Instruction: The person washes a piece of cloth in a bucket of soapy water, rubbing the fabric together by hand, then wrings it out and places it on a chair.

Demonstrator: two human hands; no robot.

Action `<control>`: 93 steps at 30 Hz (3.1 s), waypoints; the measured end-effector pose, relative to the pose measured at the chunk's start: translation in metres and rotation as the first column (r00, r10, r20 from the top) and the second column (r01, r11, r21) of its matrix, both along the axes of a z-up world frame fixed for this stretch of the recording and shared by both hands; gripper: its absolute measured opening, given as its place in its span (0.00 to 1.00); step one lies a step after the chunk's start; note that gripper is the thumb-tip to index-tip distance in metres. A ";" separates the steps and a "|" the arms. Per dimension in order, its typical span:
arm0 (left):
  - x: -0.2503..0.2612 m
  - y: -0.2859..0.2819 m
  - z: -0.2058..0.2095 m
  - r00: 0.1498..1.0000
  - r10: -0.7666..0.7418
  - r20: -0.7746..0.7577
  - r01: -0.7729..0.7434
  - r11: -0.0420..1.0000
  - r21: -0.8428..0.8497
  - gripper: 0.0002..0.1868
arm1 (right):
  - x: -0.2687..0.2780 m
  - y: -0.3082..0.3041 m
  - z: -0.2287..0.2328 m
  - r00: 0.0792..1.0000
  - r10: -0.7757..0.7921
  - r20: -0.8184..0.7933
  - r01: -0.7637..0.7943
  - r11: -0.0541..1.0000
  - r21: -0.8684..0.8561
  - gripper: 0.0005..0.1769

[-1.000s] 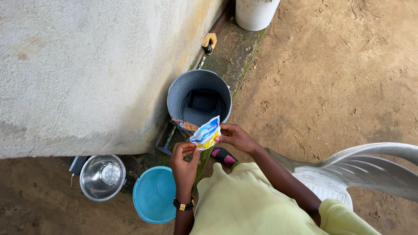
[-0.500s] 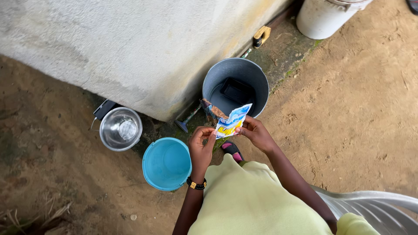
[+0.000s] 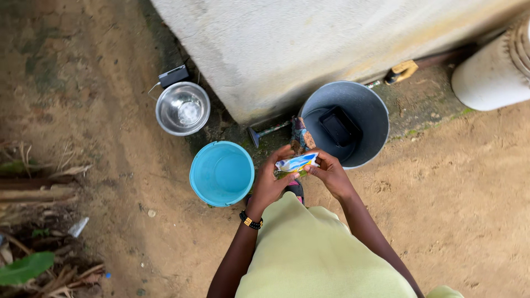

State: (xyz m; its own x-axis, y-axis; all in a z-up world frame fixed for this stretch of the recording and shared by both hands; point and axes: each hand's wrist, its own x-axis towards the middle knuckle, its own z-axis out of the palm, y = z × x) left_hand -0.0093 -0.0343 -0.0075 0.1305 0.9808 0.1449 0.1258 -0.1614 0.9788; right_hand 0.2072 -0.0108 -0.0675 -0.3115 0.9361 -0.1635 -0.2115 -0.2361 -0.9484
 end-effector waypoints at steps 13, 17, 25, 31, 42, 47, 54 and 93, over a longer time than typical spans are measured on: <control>-0.031 -0.052 -0.042 0.756 0.599 -0.263 -0.596 0.797 0.102 0.18 | -0.076 0.002 -0.081 0.832 0.229 -0.506 -0.446 0.818 -0.363 0.12; -0.076 -0.064 -0.041 0.852 0.517 0.085 -0.514 0.856 -0.049 0.24 | -0.118 0.000 -0.054 0.869 0.172 -0.464 -0.377 0.837 -0.396 0.19; -0.199 -0.089 -0.070 0.807 0.590 0.037 -0.520 0.739 -0.428 0.28 | -0.183 -0.020 -0.054 0.924 0.033 -0.380 -0.165 0.933 -0.321 0.20; -0.243 -0.069 -0.096 0.886 0.452 -0.102 -0.445 0.768 -0.460 0.27 | -0.219 -0.038 -0.061 0.981 -0.079 0.176 0.079 0.997 0.012 0.19; -0.266 -0.066 -0.104 0.904 0.417 -0.095 -0.412 0.789 -0.456 0.27 | -0.272 -0.058 -0.021 0.764 -0.238 0.600 0.066 0.954 0.294 0.17; -0.277 -0.069 -0.116 0.899 0.422 -0.113 -0.422 0.773 -0.473 0.26 | -0.269 -0.056 -0.030 0.761 -0.265 0.592 0.163 0.962 0.221 0.17; -0.302 -0.070 -0.181 0.788 0.606 -0.108 -0.581 0.674 -0.456 0.29 | -0.254 -0.043 -0.096 0.932 -0.321 0.169 0.338 0.938 -0.080 0.17; -0.213 -0.018 -0.215 0.840 0.484 -0.243 -0.541 0.774 -0.328 0.30 | -0.235 -0.004 -0.175 0.913 -0.375 -0.160 0.258 0.835 -0.487 0.18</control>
